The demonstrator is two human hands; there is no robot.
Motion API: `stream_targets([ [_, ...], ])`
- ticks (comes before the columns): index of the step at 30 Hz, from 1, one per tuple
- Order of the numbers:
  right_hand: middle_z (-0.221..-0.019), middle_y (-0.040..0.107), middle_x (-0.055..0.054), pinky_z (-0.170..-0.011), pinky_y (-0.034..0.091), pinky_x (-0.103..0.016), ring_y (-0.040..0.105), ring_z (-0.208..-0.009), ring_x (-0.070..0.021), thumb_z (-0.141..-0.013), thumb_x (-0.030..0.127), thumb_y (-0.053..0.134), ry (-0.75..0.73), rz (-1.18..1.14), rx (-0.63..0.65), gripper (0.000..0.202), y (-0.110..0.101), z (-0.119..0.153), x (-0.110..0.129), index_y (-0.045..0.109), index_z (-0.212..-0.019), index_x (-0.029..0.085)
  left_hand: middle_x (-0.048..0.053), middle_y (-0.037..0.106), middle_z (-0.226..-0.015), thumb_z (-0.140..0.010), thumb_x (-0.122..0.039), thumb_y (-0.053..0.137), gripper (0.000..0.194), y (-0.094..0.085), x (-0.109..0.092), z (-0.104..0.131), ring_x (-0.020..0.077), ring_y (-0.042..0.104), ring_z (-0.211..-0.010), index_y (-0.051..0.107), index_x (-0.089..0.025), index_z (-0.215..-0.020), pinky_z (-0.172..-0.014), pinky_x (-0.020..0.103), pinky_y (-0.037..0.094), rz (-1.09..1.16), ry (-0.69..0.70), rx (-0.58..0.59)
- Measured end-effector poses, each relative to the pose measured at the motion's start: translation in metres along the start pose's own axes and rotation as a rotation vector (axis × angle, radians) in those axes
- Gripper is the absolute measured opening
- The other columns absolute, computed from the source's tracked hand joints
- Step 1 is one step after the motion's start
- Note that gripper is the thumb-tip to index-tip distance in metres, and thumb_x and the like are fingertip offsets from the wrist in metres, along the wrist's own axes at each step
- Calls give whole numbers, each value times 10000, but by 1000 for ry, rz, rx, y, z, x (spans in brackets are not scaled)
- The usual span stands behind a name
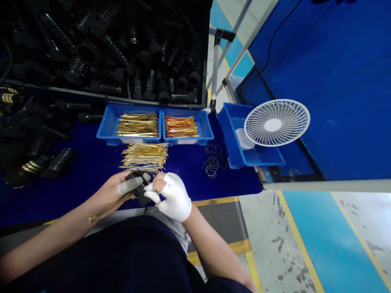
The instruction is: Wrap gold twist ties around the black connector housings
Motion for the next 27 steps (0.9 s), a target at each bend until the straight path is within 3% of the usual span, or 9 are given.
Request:
stream_targets([
  [4,-515,350,40,-490,350,-312,353,-431,-137,-990,538,454,225,-498,-603,474,-18,1,3,464,-618,246,122,774,-891,-681,-348,892,345,-10,-8,-3,264,713,-848,775,-124,-916,-821,337,541,-132,106,-161],
  [7,-473,228,72,-435,305,-285,225,-365,-105,-981,567,448,224,-861,-779,530,-11,-7,13,392,-570,238,110,773,-912,-708,-354,866,348,-11,-5,-7,271,704,-893,766,-131,-956,-880,354,526,-204,148,-155],
  [11,-438,286,72,-430,295,-268,242,-367,-93,-935,572,553,178,-1049,-695,515,19,-19,6,471,-560,228,95,766,-960,-783,-353,783,275,-14,2,-16,271,681,-906,761,-151,-969,-898,377,507,-356,177,-93],
  [14,-407,323,63,-439,314,-288,301,-368,-105,-888,599,621,117,-977,-571,499,37,-26,-2,551,-559,231,84,766,-958,-823,-360,717,229,-19,1,-20,285,662,-941,778,-162,-919,-900,371,498,-466,220,-109],
  [17,-411,355,52,-450,338,-303,357,-380,-121,-879,649,605,142,-849,-434,522,39,-35,-2,575,-565,233,87,768,-979,-840,-389,695,265,-21,1,-19,308,653,-1003,784,-165,-951,-873,362,515,-404,188,-145],
  [20,-527,522,20,-528,443,-302,495,-475,-141,-959,573,518,205,-565,-229,456,22,-45,0,633,-692,222,102,767,-1039,-825,-391,745,316,-18,4,-15,301,666,-1028,773,-164,-1043,-875,350,528,-194,71,-94],
  [22,-776,683,-33,-735,526,-322,645,-727,-176,-985,421,524,164,-165,-102,292,0,-56,-5,688,-861,213,118,762,-1065,-835,-398,751,355,-16,3,-12,282,682,-1008,755,-156,-1095,-900,357,532,-40,14,-59],
  [24,-1037,714,-67,-927,507,-335,664,-1000,-204,-975,286,530,92,237,-79,186,-27,-71,-19,696,-1026,219,139,753,-1075,-835,-395,760,377,-16,0,-8,275,697,-971,732,-141,-1112,-899,386,551,54,-25,-31],
  [27,-1181,687,-75,-974,494,-303,648,-1103,-203,-965,192,508,120,592,-126,241,-66,-103,-57,679,-1132,218,142,747,-1030,-796,-383,803,366,-17,-6,-4,281,714,-874,693,-153,-1058,-777,432,605,86,-73,4],
])
Point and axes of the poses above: each hand's wrist, its own z-axis away from the middle knuckle, its own y-axis out of the palm, x = y × z, the point moved 4 cm from there along -z, towards the middle knuckle
